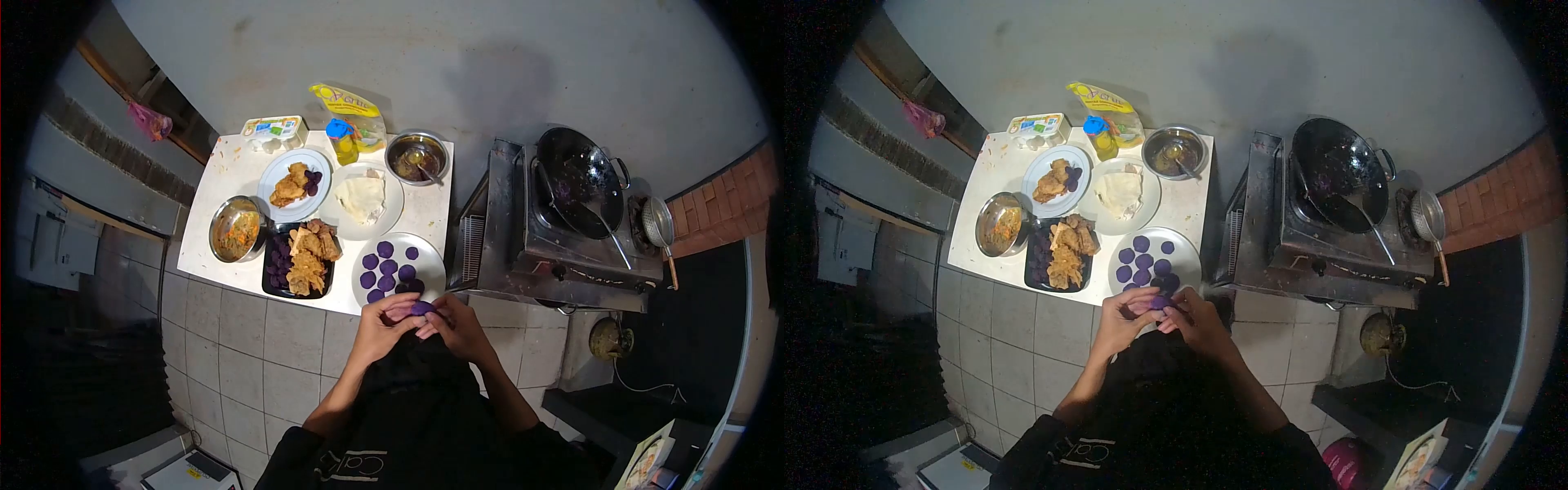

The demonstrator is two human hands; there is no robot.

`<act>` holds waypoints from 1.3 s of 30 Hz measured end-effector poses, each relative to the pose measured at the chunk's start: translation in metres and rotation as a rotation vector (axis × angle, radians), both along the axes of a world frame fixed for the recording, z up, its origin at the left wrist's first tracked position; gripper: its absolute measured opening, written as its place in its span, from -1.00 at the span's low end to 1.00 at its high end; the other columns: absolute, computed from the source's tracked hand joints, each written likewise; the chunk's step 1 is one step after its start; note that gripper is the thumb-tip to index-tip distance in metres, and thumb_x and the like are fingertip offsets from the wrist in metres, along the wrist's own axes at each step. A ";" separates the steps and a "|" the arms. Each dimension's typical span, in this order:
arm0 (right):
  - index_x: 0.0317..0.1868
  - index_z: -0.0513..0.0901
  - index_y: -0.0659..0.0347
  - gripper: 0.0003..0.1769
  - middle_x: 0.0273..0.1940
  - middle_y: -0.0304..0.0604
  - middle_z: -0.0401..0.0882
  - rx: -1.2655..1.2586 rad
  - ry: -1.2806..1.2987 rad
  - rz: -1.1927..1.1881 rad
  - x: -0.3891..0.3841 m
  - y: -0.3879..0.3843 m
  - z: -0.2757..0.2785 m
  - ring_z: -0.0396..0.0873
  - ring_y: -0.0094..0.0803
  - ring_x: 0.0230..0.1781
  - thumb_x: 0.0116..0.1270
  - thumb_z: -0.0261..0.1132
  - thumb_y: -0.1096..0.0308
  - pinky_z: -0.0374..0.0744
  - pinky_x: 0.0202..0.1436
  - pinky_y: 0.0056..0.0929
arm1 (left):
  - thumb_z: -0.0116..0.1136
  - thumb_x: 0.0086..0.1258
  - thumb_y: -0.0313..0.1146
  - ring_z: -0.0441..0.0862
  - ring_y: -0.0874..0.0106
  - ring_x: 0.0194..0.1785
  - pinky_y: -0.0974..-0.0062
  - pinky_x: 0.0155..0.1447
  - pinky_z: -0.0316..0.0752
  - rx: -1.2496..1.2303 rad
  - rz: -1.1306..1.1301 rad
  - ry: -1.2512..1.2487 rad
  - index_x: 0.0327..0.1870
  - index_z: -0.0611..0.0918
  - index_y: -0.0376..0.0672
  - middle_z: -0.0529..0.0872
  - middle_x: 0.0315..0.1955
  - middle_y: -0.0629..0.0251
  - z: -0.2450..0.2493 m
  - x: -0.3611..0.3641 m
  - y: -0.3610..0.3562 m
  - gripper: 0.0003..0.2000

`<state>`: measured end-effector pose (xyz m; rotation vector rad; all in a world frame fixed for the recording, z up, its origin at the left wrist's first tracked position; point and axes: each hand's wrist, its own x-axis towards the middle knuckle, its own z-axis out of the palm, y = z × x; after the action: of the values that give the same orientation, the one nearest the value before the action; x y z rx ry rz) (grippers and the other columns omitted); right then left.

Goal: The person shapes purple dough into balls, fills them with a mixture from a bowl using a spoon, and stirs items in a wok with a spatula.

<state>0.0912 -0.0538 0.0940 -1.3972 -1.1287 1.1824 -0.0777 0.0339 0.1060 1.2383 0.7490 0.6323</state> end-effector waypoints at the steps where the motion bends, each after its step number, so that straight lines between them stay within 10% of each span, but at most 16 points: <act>1: -0.04 0.38 0.43 -0.88 -0.24 0.10 0.66 -0.061 0.083 0.012 0.000 0.000 0.002 0.75 -0.23 -0.28 0.52 0.09 0.53 0.75 -0.18 -0.35 | 0.41 0.21 -0.60 0.69 0.51 -0.03 0.53 0.10 0.59 -0.017 0.024 -0.002 0.13 0.63 -0.29 0.77 -0.11 0.16 -0.001 0.001 -0.001 -0.58; 39: -0.07 0.37 0.36 -0.87 -0.29 0.06 0.67 -0.029 0.178 0.020 0.008 -0.003 -0.008 0.75 -0.31 -0.34 0.48 0.16 0.56 0.73 -0.28 -0.43 | 0.38 0.29 -0.52 0.72 0.52 -0.14 0.57 -0.01 0.62 0.025 0.074 0.074 -0.02 0.72 -0.33 0.79 -0.19 0.20 -0.008 0.016 -0.006 -0.75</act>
<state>0.0996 -0.0563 0.0860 -1.2772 -1.0060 1.3148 -0.0612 0.0281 0.0975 1.2670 0.8536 0.6614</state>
